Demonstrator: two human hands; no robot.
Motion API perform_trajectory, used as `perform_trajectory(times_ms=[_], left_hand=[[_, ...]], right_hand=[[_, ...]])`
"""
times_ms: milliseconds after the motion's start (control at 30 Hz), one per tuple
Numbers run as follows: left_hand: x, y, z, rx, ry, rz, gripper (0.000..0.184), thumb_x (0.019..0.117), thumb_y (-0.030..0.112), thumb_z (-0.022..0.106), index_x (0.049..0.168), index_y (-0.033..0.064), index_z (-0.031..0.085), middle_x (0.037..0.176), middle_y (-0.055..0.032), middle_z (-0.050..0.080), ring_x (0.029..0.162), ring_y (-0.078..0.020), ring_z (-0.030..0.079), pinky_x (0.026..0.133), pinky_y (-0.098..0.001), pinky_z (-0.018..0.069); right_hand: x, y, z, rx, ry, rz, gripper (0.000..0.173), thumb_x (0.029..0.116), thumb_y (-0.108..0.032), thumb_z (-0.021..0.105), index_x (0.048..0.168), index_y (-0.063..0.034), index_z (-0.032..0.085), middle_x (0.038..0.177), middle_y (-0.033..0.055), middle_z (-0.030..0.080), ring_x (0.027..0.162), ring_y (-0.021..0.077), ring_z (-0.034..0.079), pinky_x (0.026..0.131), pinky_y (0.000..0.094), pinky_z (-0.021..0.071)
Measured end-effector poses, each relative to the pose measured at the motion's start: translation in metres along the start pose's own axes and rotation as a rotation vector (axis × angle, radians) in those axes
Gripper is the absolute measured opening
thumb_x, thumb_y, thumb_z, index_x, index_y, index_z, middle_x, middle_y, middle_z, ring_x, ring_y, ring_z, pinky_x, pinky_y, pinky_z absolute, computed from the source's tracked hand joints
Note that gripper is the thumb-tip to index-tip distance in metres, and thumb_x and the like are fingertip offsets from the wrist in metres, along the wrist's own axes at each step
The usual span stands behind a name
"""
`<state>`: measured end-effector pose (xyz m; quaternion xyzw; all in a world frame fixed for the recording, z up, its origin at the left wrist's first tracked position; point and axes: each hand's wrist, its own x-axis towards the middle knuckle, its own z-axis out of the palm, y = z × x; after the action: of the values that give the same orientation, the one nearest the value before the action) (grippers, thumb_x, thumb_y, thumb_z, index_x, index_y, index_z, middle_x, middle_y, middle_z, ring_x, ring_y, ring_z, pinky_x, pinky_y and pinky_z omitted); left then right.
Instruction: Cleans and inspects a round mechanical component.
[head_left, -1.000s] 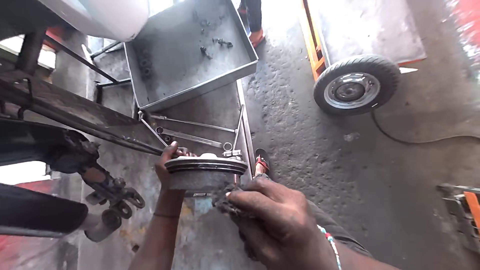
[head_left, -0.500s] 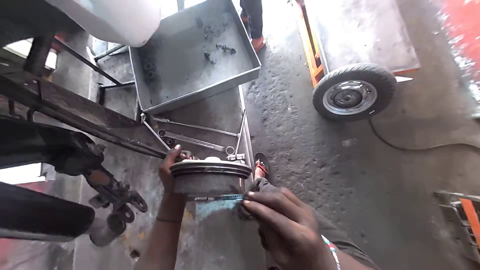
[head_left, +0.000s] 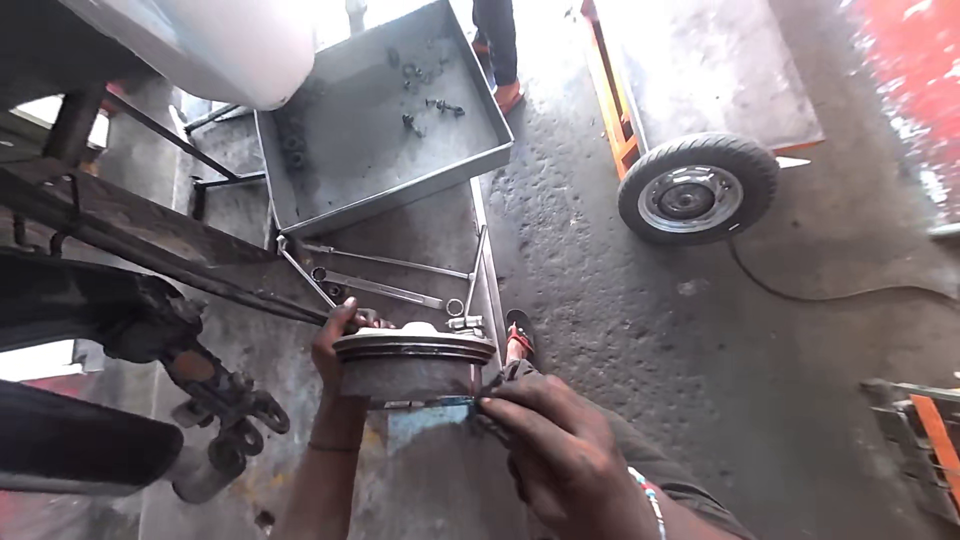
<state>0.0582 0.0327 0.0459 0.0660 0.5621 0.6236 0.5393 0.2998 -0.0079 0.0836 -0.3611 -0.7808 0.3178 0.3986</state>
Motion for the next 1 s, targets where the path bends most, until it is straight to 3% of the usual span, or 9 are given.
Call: perform_trajectory(times_ms=[133,300,467,567,700,833,867,933,1000], left_hand=[[-0.001,-0.010,-0.018,0.010,-0.160,0.061,0.047,0.1084,0.025,0.032,0.068,0.0201,0.055,0.060,0.0075,0.057,0.057,-0.0051,0.060,0.064,-0.0234,0.0561],[-0.002,-0.009,-0.016,0.047,-0.118,0.067,0.046,0.1081,0.026,0.034,0.068,0.0201,0.056,0.060,0.0075,0.058,0.056,-0.0037,0.060,0.060,-0.0211,0.0554],[-0.004,-0.007,-0.013,0.018,-0.114,0.040,0.046,0.1085,0.024,0.029,0.069,0.0200,0.053,0.059,0.0074,0.057,0.056,-0.0044,0.060,0.062,-0.0222,0.0555],[-0.004,-0.006,-0.010,0.013,-0.107,0.044,0.045,0.1081,0.023,0.031,0.069,0.0197,0.055,0.059,0.0073,0.057,0.055,-0.0043,0.059,0.062,-0.0222,0.0556],[-0.002,-0.007,-0.014,0.034,-0.145,0.074,0.046,0.1085,0.025,0.033,0.068,0.0197,0.055,0.058,0.0077,0.056,0.055,-0.0039,0.058,0.062,-0.0219,0.0549],[-0.009,0.002,0.010,0.033,0.063,0.014,0.052,0.1101,0.019,0.024,0.064,0.0191,0.047,0.050,0.0071,0.052,0.045,-0.0037,0.055,0.052,-0.0185,0.0526],[-0.009,0.003,0.011,0.042,0.068,0.010,0.052,0.1103,0.019,0.024,0.063,0.0196,0.046,0.050,0.0074,0.052,0.045,-0.0040,0.056,0.053,-0.0188,0.0534],[0.000,-0.011,-0.021,0.041,-0.077,0.039,0.045,0.1086,0.025,0.034,0.069,0.0196,0.053,0.059,0.0069,0.055,0.057,-0.0065,0.059,0.066,-0.0254,0.0563],[0.012,-0.021,-0.031,-0.020,-0.106,0.086,0.042,0.1067,0.021,0.035,0.070,0.0173,0.055,0.058,0.0047,0.057,0.056,-0.0095,0.061,0.065,-0.0302,0.0582]], right_hand=[[0.003,-0.009,-0.007,0.112,0.073,-0.076,0.017,0.1012,-0.011,0.059,0.113,-0.0071,0.071,0.109,0.0104,0.070,0.099,0.0167,0.065,0.090,0.0233,0.0532],[0.019,-0.011,0.021,0.087,0.092,-0.130,0.020,0.0969,-0.006,0.059,0.108,-0.0078,0.076,0.107,0.0103,0.075,0.093,0.0184,0.069,0.083,0.0271,0.0559],[-0.037,0.003,0.001,0.166,-0.049,0.240,0.022,0.0919,-0.007,0.062,0.108,-0.0046,0.077,0.108,0.0120,0.074,0.104,0.0185,0.070,0.093,0.0281,0.0561],[-0.036,-0.002,-0.010,0.242,-0.033,0.148,0.017,0.0977,-0.008,0.063,0.111,-0.0045,0.073,0.113,0.0125,0.072,0.106,0.0171,0.066,0.096,0.0243,0.0530],[0.013,-0.016,0.001,0.230,0.084,-0.036,0.018,0.1007,-0.008,0.058,0.112,-0.0047,0.072,0.113,0.0122,0.072,0.101,0.0179,0.066,0.091,0.0257,0.0532],[0.010,-0.014,0.013,0.083,0.070,-0.015,0.021,0.0970,-0.006,0.058,0.109,-0.0069,0.075,0.112,0.0108,0.075,0.096,0.0192,0.070,0.084,0.0278,0.0562],[-0.002,-0.016,0.010,0.078,0.037,0.028,0.019,0.0960,-0.007,0.059,0.106,-0.0070,0.075,0.109,0.0112,0.075,0.094,0.0206,0.070,0.083,0.0287,0.0561],[-0.033,-0.027,0.001,0.128,-0.159,0.140,0.016,0.0928,-0.005,0.063,0.101,-0.0049,0.076,0.102,0.0129,0.075,0.091,0.0258,0.071,0.080,0.0339,0.0578],[-0.051,-0.038,-0.001,0.246,-0.457,0.275,0.018,0.0934,-0.003,0.062,0.105,-0.0011,0.076,0.107,0.0176,0.074,0.096,0.0347,0.072,0.082,0.0452,0.0587]])
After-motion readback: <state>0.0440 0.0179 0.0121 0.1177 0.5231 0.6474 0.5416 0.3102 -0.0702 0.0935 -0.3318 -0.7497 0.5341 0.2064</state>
